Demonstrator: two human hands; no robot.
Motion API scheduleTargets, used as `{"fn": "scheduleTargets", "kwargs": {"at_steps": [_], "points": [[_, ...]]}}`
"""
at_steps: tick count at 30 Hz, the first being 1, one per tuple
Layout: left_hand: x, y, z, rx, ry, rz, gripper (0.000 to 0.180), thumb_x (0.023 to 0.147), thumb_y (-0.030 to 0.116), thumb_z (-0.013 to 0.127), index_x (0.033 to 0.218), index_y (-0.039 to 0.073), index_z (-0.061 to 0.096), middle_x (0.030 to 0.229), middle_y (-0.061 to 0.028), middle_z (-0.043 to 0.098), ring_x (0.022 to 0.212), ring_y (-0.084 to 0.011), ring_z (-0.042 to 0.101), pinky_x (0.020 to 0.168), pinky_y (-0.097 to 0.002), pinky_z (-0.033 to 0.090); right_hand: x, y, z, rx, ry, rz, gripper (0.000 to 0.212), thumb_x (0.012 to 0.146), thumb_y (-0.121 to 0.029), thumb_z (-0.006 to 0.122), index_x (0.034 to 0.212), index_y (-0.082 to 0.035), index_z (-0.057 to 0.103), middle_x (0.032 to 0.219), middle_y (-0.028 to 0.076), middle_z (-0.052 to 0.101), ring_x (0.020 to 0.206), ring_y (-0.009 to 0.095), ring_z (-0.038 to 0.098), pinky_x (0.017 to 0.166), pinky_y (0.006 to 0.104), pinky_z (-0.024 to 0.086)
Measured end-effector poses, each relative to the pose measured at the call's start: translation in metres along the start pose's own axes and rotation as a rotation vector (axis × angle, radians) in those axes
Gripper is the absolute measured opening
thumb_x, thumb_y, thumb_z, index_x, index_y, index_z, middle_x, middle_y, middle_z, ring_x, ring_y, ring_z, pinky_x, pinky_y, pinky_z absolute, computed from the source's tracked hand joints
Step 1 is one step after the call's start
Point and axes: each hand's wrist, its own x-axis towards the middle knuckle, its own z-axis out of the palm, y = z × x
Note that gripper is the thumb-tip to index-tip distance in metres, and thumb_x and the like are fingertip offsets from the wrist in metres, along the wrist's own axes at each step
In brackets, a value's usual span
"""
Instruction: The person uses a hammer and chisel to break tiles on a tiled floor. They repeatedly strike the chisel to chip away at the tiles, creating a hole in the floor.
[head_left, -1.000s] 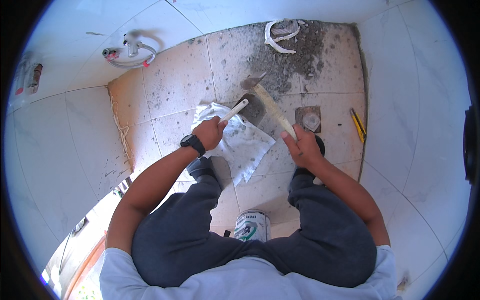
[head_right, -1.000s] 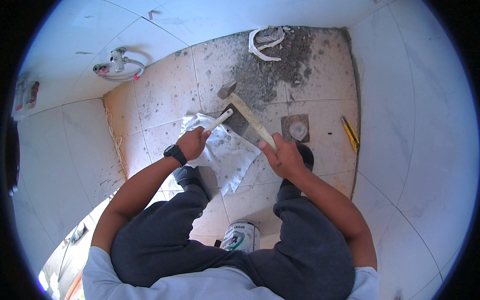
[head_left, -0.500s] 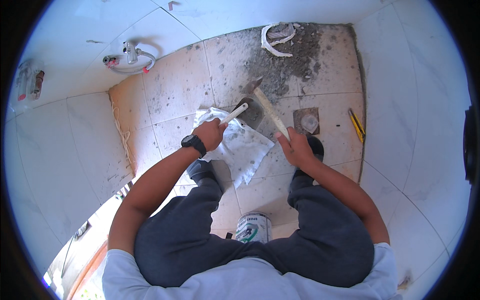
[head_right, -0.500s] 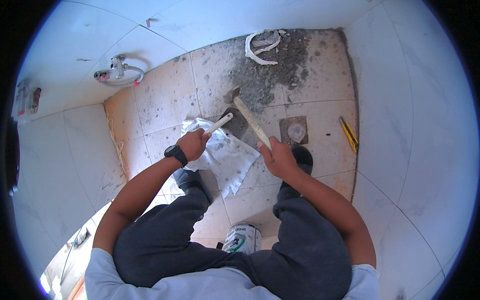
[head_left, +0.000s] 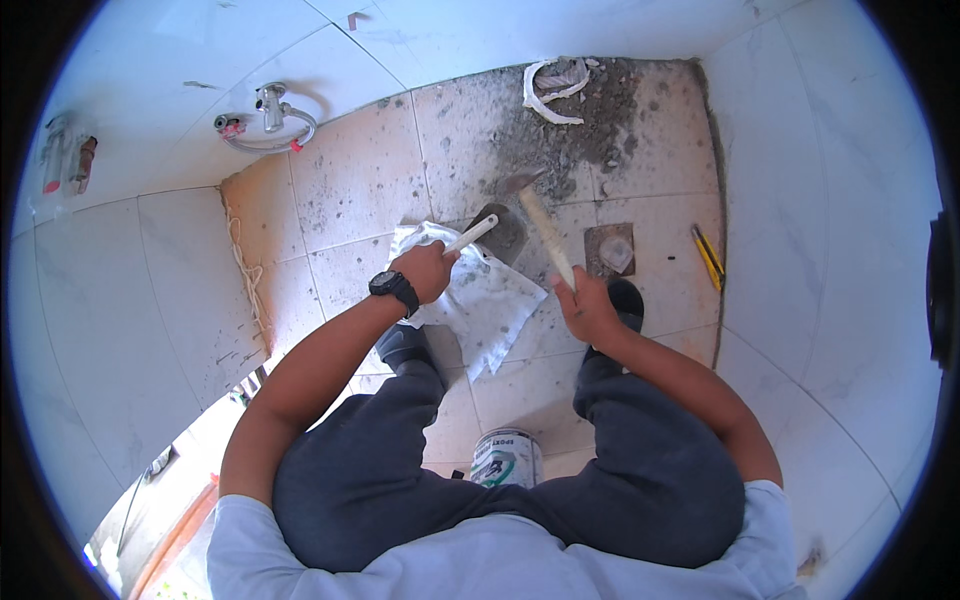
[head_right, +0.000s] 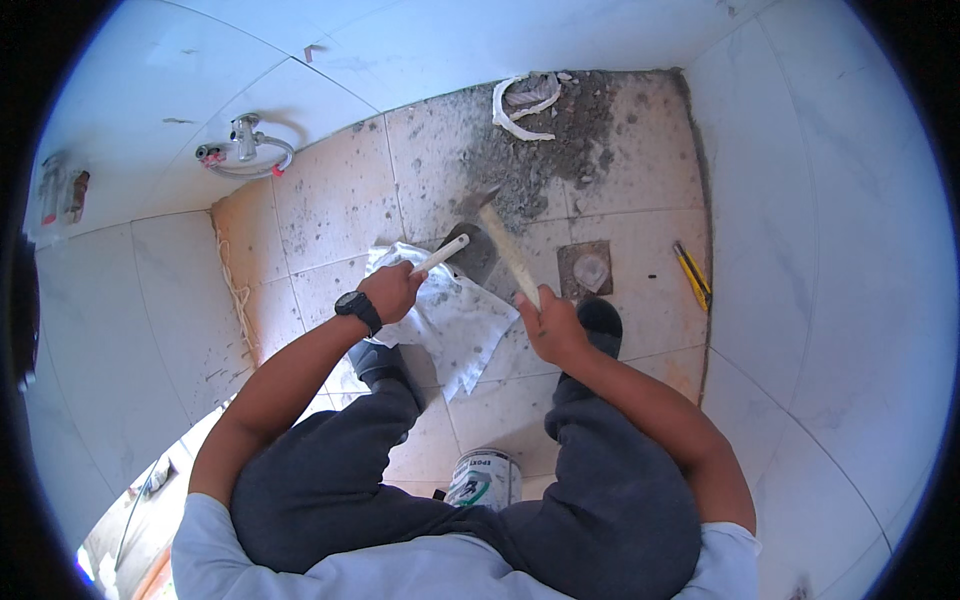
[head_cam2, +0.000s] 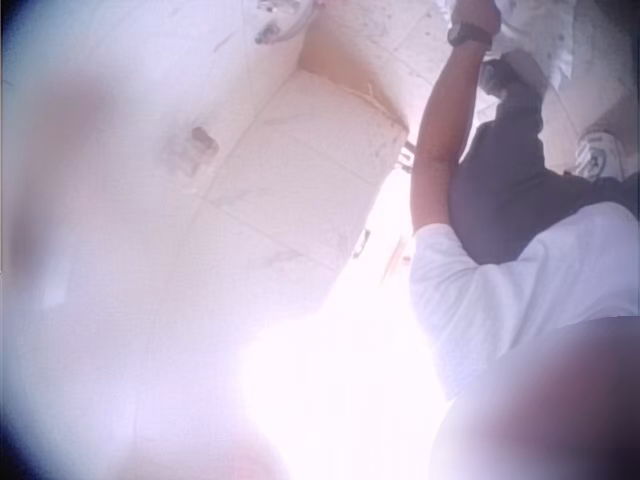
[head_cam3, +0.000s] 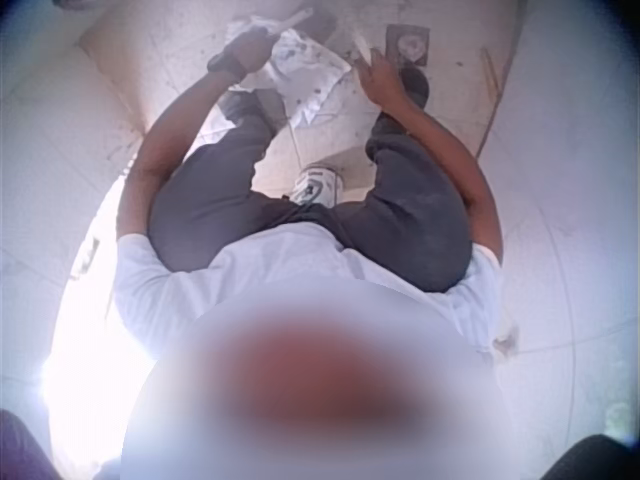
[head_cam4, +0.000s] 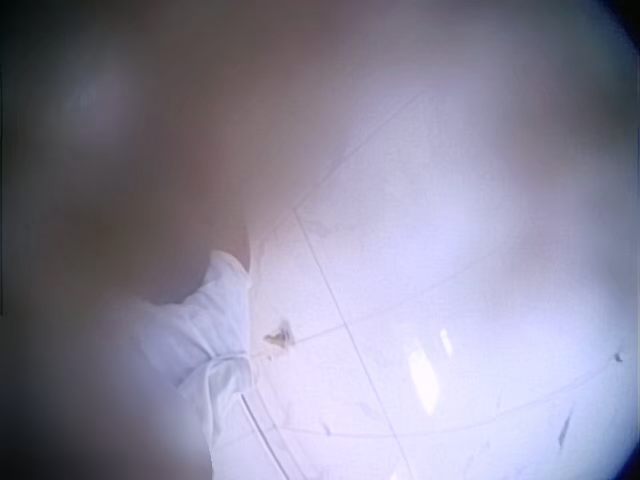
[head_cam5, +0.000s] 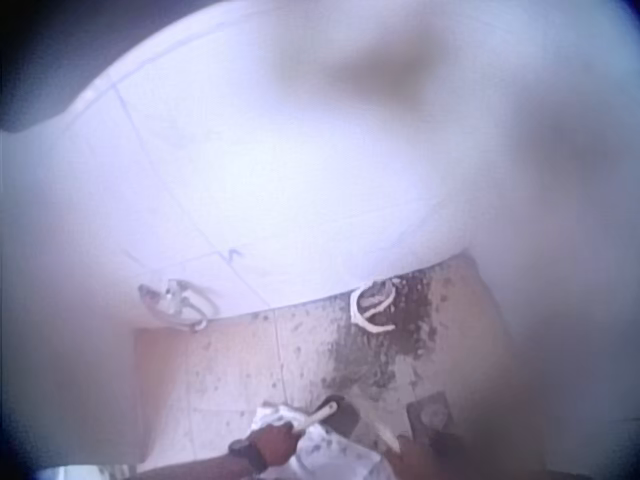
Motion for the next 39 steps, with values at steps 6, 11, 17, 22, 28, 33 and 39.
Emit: {"fn": "scheduleTargets", "kwargs": {"at_steps": [6, 11, 17, 22, 28, 33, 39], "points": [[-0.001, 0.002, -0.004, -0.016, 0.0, -0.01, 0.049, 0.108, 0.044, 0.043, 0.103, 0.0, 0.065, 0.093, -0.0262, 0.072, 0.091, -0.0458, 0.069, 0.08, -0.0566, 0.053, 0.004, -0.007, 0.001, -0.048, -0.089, 0.01, 0.042, 0.105, -0.035, 0.06, 0.087, 0.004, 0.055, 0.065, 0.026, 0.061, 0.063, 0.044, 0.066, 0.059, 0.05, 0.049], [-0.001, 0.005, -0.006, -0.019, -0.015, -0.05, 0.049, 0.108, 0.044, 0.044, 0.104, 0.001, 0.066, 0.094, -0.0258, 0.072, 0.092, -0.0453, 0.07, 0.081, -0.0561, 0.053, 0.005, -0.005, 0.0, -0.103, -0.058, -0.031, 0.045, 0.105, -0.036, 0.058, 0.087, 0.004, 0.056, 0.065, 0.026, 0.061, 0.063, 0.045, 0.066, 0.059, 0.0499, 0.049], [0.0, 0.004, -0.008, -0.018, -0.038, -0.028, 0.05, 0.108, 0.044, 0.044, 0.105, 0.0, 0.066, 0.096, -0.0255, 0.072, 0.093, -0.0446, 0.07, 0.083, -0.0557, 0.053, 0.003, -0.005, -0.001, -0.081, -0.031, 0.004, 0.047, 0.105, -0.039, 0.058, 0.087, 0.004, 0.056, 0.066, 0.026, 0.061, 0.062, 0.044, 0.065, 0.059, 0.0503, 0.049], [0.003, 0.004, -0.008, -0.004, -0.032, -0.022, 0.05, 0.108, 0.044, 0.044, 0.105, 0.0, 0.067, 0.096, -0.0259, 0.072, 0.093, -0.0446, 0.07, 0.082, -0.0558, 0.053, 0.004, -0.006, -0.001, -0.073, -0.081, -0.019, 0.047, 0.105, -0.04, 0.058, 0.087, 0.003, 0.055, 0.065, 0.025, 0.061, 0.061, 0.043, 0.065, 0.057, 0.0497, 0.048], [0.003, 0.003, -0.009, -0.01, -0.049, -0.025, 0.051, 0.107, 0.045, 0.044, 0.105, 0.0, 0.067, 0.098, -0.0264, 0.072, 0.095, -0.0441, 0.069, 0.083, -0.0555, 0.053, 0.001, -0.006, 0.002, -0.044, -0.059, 0.032, 0.047, 0.105, -0.039, 0.059, 0.087, 0.004, 0.056, 0.066, 0.025, 0.062, 0.062, 0.044, 0.065, 0.06, 0.05, 0.049], [0.008, -0.001, -0.006, -0.002, -0.048, -0.017, 0.051, 0.108, 0.045, 0.044, 0.105, 0.0, 0.068, 0.098, -0.0265, 0.072, 0.095, -0.0442, 0.069, 0.083, -0.0557, 0.052, 0.003, -0.001, 0.003, -0.158, -0.106, -0.004, 0.047, 0.105, -0.038, 0.059, 0.085, 0.004, 0.056, 0.066, 0.027, 0.061, 0.064, 0.045, 0.065, 0.059, 0.0497, 0.049], [0.016, -0.012, -0.015, 0.012, -0.055, 0.117, 0.057, 0.108, 0.047, 0.044, 0.099, -0.003, 0.069, 0.095, -0.0285, 0.071, 0.095, -0.0467, 0.068, 0.084, -0.0539, 0.052, 0.007, -0.005, -0.008, -0.041, -0.086, -0.027, 0.045, 0.105, -0.036, 0.06, 0.084, 0.004, 0.055, 0.067, 0.028, 0.06, 0.064, 0.045, 0.064, 0.059, 0.0491, 0.048]]}}
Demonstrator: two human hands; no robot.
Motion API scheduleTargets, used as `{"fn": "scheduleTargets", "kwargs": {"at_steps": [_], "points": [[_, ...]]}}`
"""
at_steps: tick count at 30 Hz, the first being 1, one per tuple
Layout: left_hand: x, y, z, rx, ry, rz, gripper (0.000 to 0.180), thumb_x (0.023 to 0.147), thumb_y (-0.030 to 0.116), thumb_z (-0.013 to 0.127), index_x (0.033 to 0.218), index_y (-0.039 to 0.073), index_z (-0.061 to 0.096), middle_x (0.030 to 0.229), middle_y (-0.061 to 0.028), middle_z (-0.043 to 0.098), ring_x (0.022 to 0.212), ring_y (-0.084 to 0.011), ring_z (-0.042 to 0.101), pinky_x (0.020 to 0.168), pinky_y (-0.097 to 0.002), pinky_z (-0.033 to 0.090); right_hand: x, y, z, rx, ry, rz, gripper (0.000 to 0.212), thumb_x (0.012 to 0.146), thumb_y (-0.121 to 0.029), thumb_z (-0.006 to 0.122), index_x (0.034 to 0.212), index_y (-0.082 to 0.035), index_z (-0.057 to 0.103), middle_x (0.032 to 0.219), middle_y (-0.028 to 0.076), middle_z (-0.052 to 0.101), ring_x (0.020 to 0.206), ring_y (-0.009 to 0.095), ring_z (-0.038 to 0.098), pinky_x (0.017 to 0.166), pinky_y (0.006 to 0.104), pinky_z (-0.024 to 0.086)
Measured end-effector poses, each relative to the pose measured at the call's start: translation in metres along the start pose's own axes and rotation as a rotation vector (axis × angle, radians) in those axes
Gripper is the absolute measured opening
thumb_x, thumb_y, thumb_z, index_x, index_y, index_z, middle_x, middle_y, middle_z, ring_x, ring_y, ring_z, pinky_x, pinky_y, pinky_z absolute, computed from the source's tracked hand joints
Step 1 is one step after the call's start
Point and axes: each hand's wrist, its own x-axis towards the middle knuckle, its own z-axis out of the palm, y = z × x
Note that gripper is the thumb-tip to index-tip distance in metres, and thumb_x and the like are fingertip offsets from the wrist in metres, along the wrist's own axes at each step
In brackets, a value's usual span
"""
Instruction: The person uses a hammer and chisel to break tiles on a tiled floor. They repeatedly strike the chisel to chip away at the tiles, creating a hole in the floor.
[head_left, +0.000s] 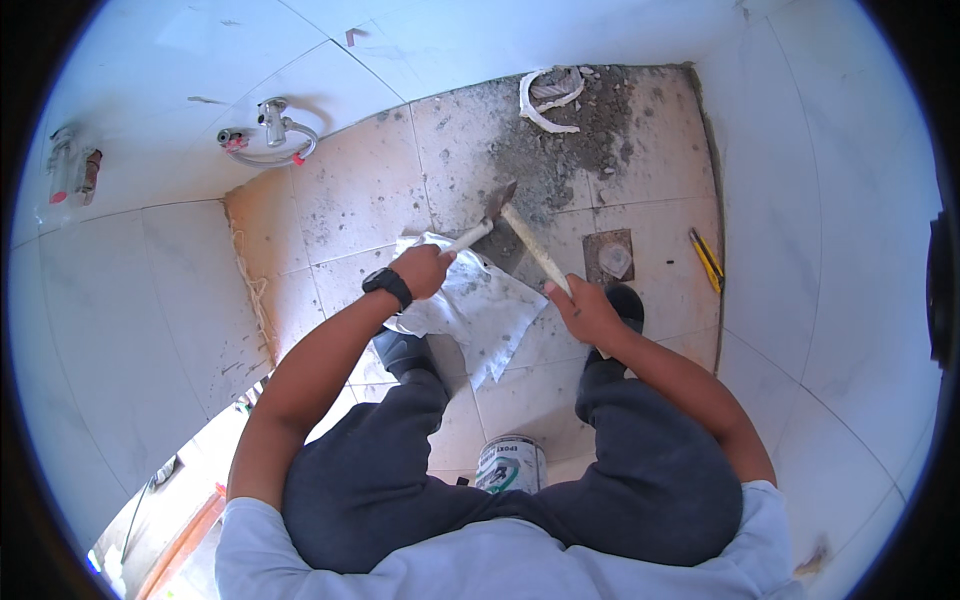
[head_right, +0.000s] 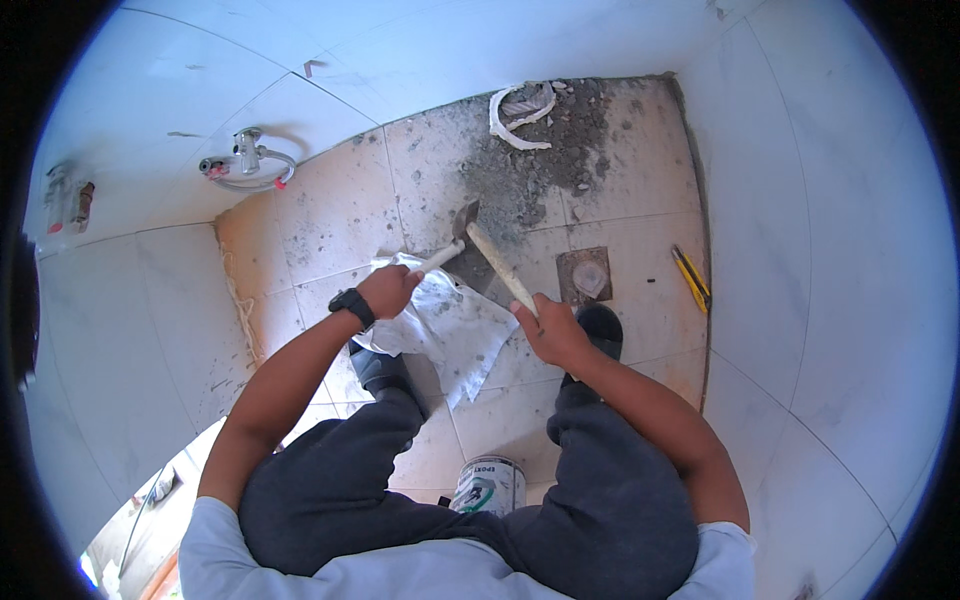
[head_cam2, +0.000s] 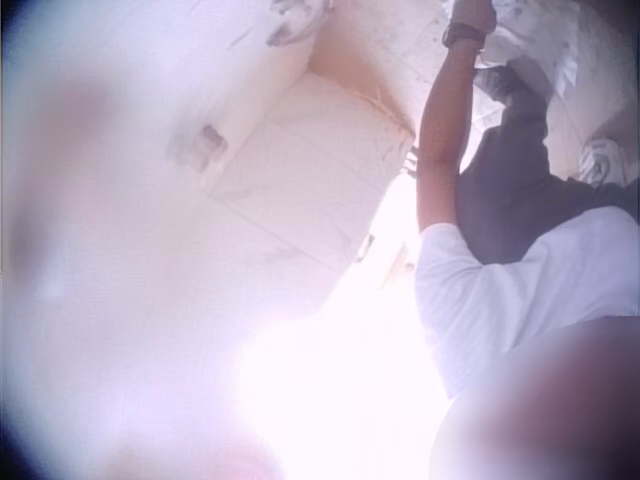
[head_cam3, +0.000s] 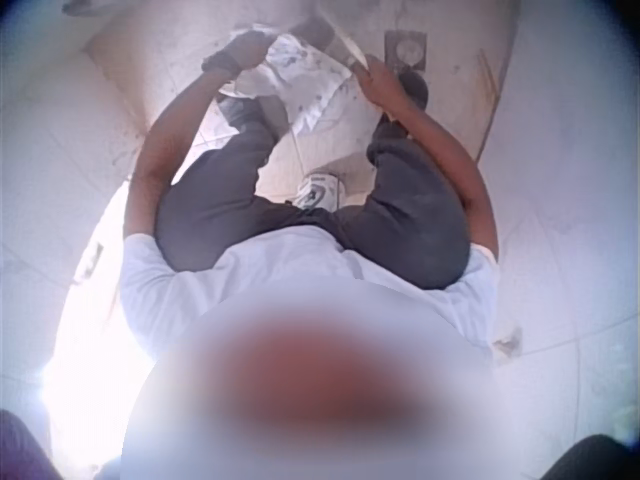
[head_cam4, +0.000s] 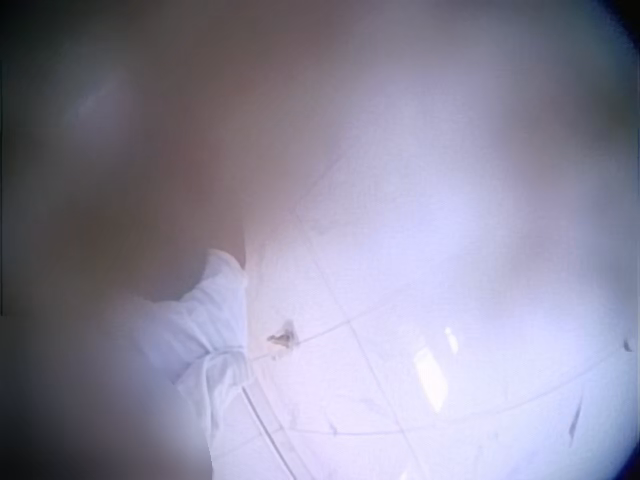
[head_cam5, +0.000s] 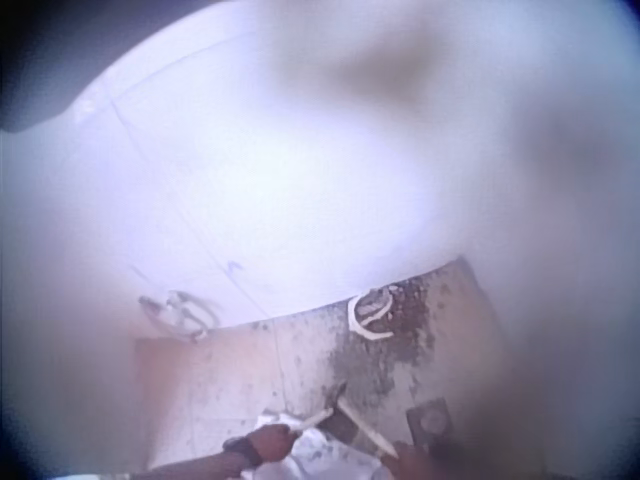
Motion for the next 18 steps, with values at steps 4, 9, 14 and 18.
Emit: {"fn": "scheduleTargets", "kwargs": {"at_steps": [4, 9, 14, 18], "points": [[-0.006, 0.004, -0.007, -0.112, 0.093, -0.088, 0.056, 0.108, 0.047, 0.044, 0.101, -0.003, 0.068, 0.096, -0.0292, 0.071, 0.094, -0.0466, 0.068, 0.085, -0.0532, 0.053, -0.003, -0.008, -0.008, 0.068, 0.072, -0.004, 0.05, 0.107, -0.043, 0.056, 0.085, 0.002, 0.053, 0.067, 0.022, 0.056, 0.059, 0.032, 0.055, 0.061, 0.0441, 0.047], [-0.012, 0.014, -0.002, -0.03, 0.091, -0.132, 0.053, 0.108, 0.047, 0.044, 0.106, -0.001, 0.068, 0.096, -0.0274, 0.072, 0.093, -0.0454, 0.069, 0.084, -0.0544, 0.053, -0.002, -0.013, -0.009, 0.065, 0.055, 0.012, 0.051, 0.107, -0.043, 0.056, 0.085, 0.003, 0.053, 0.066, 0.02, 0.056, 0.059, 0.027, 0.055, 0.061, 0.0429, 0.047], [-0.013, 0.011, 0.003, 0.017, 0.075, -0.141, 0.052, 0.108, 0.047, 0.043, 0.109, 0.001, 0.067, 0.095, -0.0259, 0.073, 0.091, -0.0453, 0.07, 0.081, -0.0554, 0.054, -0.005, -0.011, -0.007, 0.048, 0.039, 0.024, 0.048, 0.107, -0.042, 0.057, 0.087, 0.002, 0.054, 0.065, 0.019, 0.056, 0.057, 0.027, 0.055, 0.06, 0.0426, 0.047], [-0.015, 0.008, 0.005, 0.023, 0.077, -0.15, 0.051, 0.107, 0.047, 0.044, 0.112, 0.001, 0.066, 0.093, -0.0257, 0.073, 0.089, -0.0459, 0.07, 0.08, -0.056, 0.054, -0.006, -0.011, -0.005, 0.083, 0.099, -0.009, 0.044, 0.107, -0.039, 0.057, 0.09, 0.002, 0.055, 0.064, 0.019, 0.057, 0.056, 0.027, 0.057, 0.059, 0.0416, 0.047]]}}
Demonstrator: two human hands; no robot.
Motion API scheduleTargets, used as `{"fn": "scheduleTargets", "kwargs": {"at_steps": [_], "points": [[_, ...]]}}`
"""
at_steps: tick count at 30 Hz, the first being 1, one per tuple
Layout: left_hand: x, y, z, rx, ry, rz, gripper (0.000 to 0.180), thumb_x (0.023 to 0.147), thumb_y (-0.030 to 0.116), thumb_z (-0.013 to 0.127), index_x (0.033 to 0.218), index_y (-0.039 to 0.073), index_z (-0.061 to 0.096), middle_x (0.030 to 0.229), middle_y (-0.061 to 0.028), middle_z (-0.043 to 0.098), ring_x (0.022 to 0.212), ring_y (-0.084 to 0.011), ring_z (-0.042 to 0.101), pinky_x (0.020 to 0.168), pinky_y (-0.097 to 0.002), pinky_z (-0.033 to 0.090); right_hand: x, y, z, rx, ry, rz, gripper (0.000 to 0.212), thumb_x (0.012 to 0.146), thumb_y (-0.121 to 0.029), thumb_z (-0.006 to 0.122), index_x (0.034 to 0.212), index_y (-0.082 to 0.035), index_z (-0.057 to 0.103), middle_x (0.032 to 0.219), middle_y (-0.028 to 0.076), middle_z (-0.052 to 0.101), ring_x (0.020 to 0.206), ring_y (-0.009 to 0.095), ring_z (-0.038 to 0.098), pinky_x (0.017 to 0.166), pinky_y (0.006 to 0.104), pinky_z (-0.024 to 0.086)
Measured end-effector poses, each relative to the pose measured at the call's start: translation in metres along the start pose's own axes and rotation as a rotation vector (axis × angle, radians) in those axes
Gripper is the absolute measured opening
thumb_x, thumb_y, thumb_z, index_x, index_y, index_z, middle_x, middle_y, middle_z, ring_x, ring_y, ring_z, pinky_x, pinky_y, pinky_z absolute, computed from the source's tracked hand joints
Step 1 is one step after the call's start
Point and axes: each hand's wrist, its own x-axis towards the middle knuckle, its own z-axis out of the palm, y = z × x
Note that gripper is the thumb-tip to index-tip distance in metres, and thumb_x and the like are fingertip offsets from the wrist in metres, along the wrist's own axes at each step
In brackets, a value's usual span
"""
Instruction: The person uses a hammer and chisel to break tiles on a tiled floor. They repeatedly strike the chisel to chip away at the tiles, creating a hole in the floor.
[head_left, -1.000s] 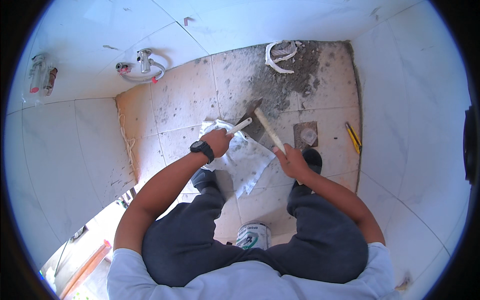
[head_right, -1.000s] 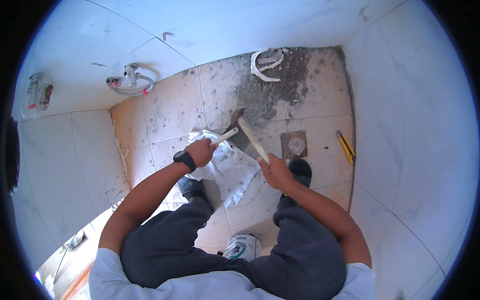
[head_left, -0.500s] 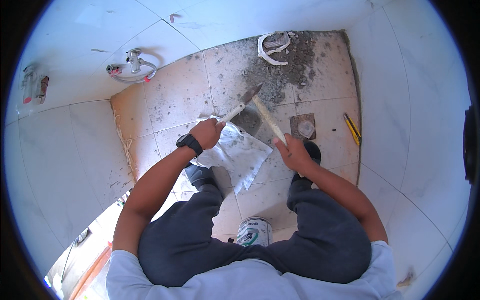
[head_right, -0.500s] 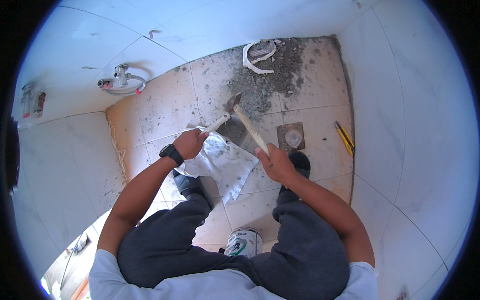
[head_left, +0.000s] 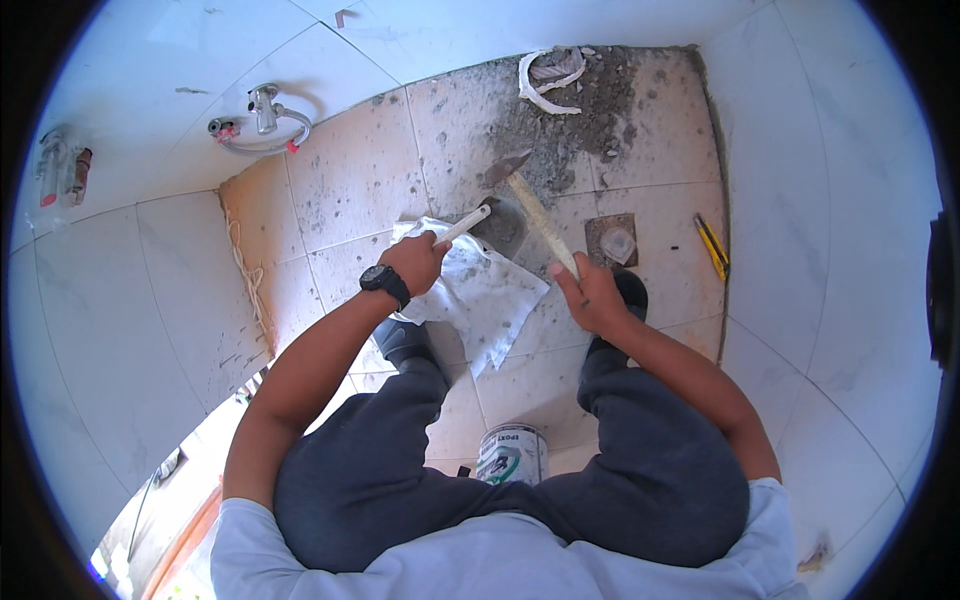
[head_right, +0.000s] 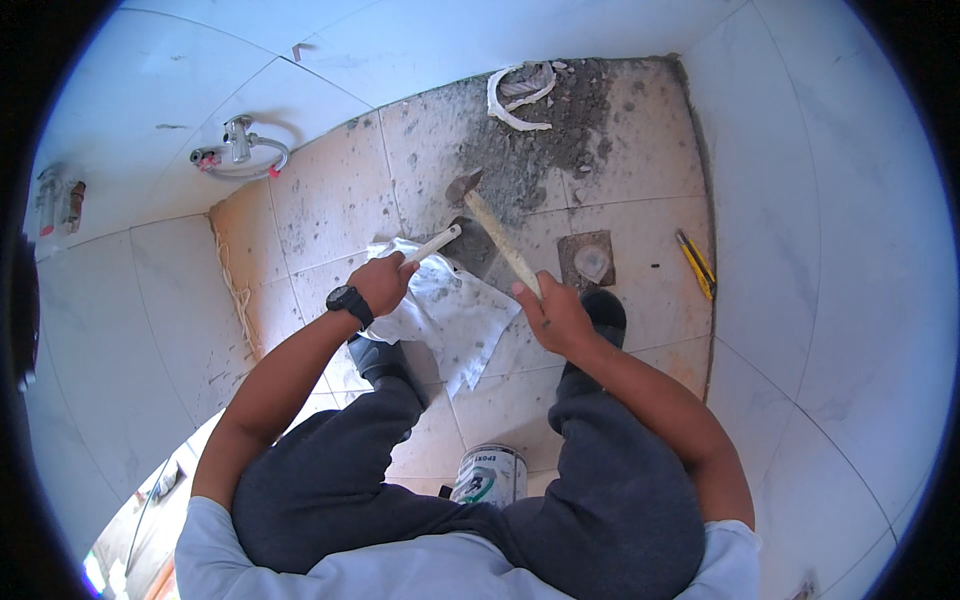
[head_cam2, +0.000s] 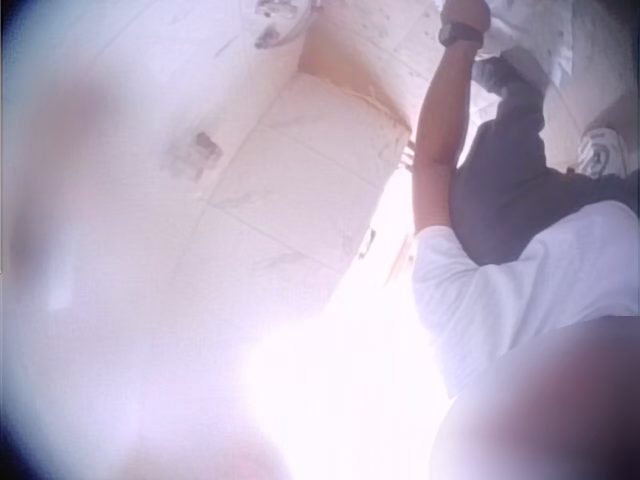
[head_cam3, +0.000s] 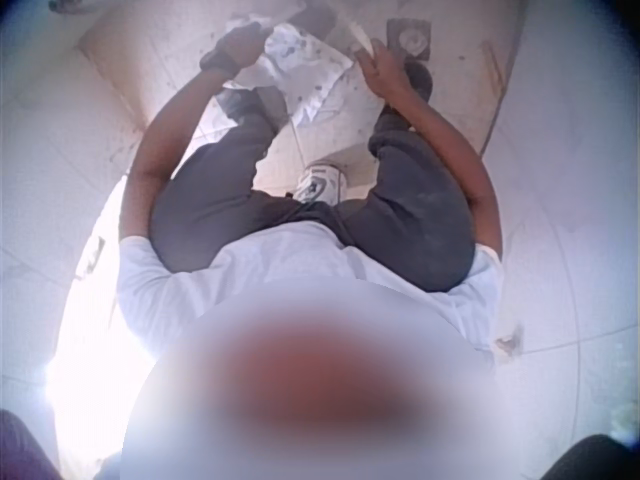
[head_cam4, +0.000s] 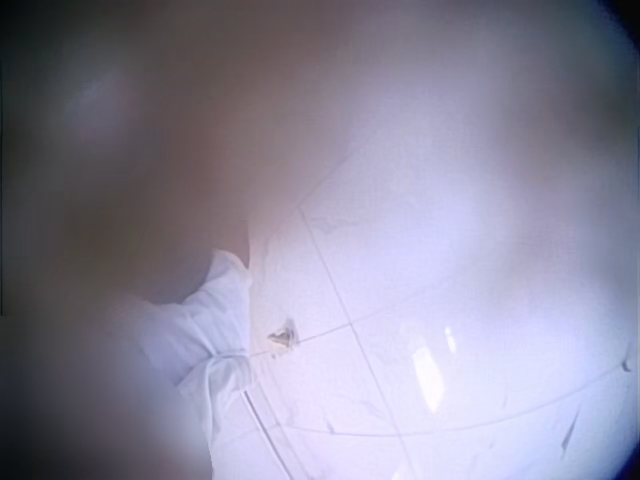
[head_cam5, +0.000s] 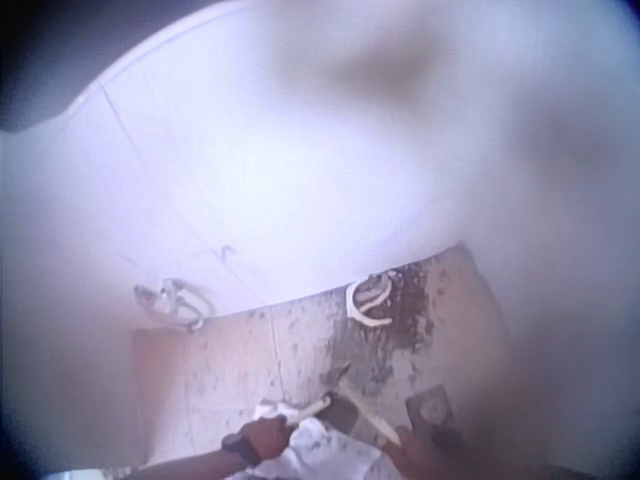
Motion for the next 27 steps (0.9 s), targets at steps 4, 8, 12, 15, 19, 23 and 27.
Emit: {"fn": "scheduleTargets", "kwargs": {"at_steps": [4, 8, 12, 15, 19, 23, 27], "points": [[-0.005, -0.004, 0.005, -0.033, 0.006, -0.024, 0.051, 0.107, 0.048, 0.044, 0.115, 0.001, 0.064, 0.092, -0.0255, 0.073, 0.09, -0.0463, 0.07, 0.08, -0.0566, 0.054, 0.002, 0.001, 0.005, 0.019, 0.04, -0.08, 0.044, 0.106, -0.038, 0.058, 0.087, 0.001, 0.051, 0.065, 0.027, 0.06, 0.064, 0.047, 0.065, 0.057, 0.0498, 0.048], [-0.007, -0.008, 0.011, -0.066, 0.017, -0.016, 0.052, 0.107, 0.049, 0.044, 0.112, 0.001, 0.064, 0.092, -0.0264, 0.072, 0.09, -0.0469, 0.07, 0.08, -0.0571, 0.053, 0.008, 0.003, 0.014, -0.118, -0.109, -0.018, 0.045, 0.106, -0.039, 0.058, 0.087, 0.002, 0.052, 0.066, 0.027, 0.06, 0.064, 0.048, 0.065, 0.057, 0.051, 0.048], [-0.004, -0.01, 0.012, -0.052, 0.007, -0.003, 0.052, 0.107, 0.049, 0.044, 0.11, 0.0, 0.064, 0.094, -0.0271, 0.072, 0.09, -0.0473, 0.07, 0.08, -0.0573, 0.053, 0.009, 0.003, 0.018, -0.172, -0.145, 0.028, 0.045, 0.106, -0.038, 0.058, 0.088, 0.002, 0.053, 0.066, 0.027, 0.061, 0.065, 0.048, 0.065, 0.058, 0.0523, 0.048], [-0.002, -0.009, 0.011, -0.061, 0.004, -0.001, 0.053, 0.107, 0.049, 0.044, 0.108, 0.0, 0.065, 0.094, -0.0273, 0.072, 0.091, -0.0472, 0.069, 0.081, -0.057, 0.053, 0.006, 0.004, 0.018, -0.071, -0.066, -0.015, 0.045, 0.106, -0.038, 0.058, 0.087, 0.003, 0.054, 0.066, 0.027, 0.061, 0.065, 0.047, 0.065, 0.06, 0.0531, 0.048], [0.0, -0.008, 0.009, -0.061, -0.016, -0.017, 0.054, 0.107, 0.048, 0.044, 0.106, -0.001, 0.066, 0.095, -0.0281, 0.071, 0.093, -0.0469, 0.069, 0.083, -0.0563, 0.053, 0.008, 0.009, 0.019, -0.122, -0.08, 0.001, 0.046, 0.105, -0.039, 0.058, 0.088, 0.004, 0.055, 0.067, 0.027, 0.061, 0.064, 0.047, 0.065, 0.06, 0.0527, 0.048], [0.008, -0.006, 0.008, -0.043, -0.047, 0.0, 0.054, 0.108, 0.047, 0.044, 0.106, -0.002, 0.068, 0.098, -0.0292, 0.071, 0.095, -0.0469, 0.069, 0.084, -0.0562, 0.052, 0.012, 0.017, 0.017, -0.112, -0.118, 0.027, 0.049, 0.105, -0.04, 0.059, 0.086, 0.005, 0.056, 0.068, 0.028, 0.061, 0.065, 0.046, 0.064, 0.06, 0.0517, 0.048], [0.02, 0.002, -0.001, 0.081, -0.126, 0.152, 0.056, 0.108, 0.046, 0.044, 0.106, -0.004, 0.07, 0.099, -0.0304, 0.071, 0.095, -0.0475, 0.068, 0.085, -0.0554, 0.053, 0.004, 0.019, 0.007, -0.092, -0.093, 0.063, 0.05, 0.105, -0.04, 0.059, 0.082, 0.005, 0.056, 0.068, 0.028, 0.061, 0.065, 0.045, 0.064, 0.062, 0.0505, 0.048]]}}
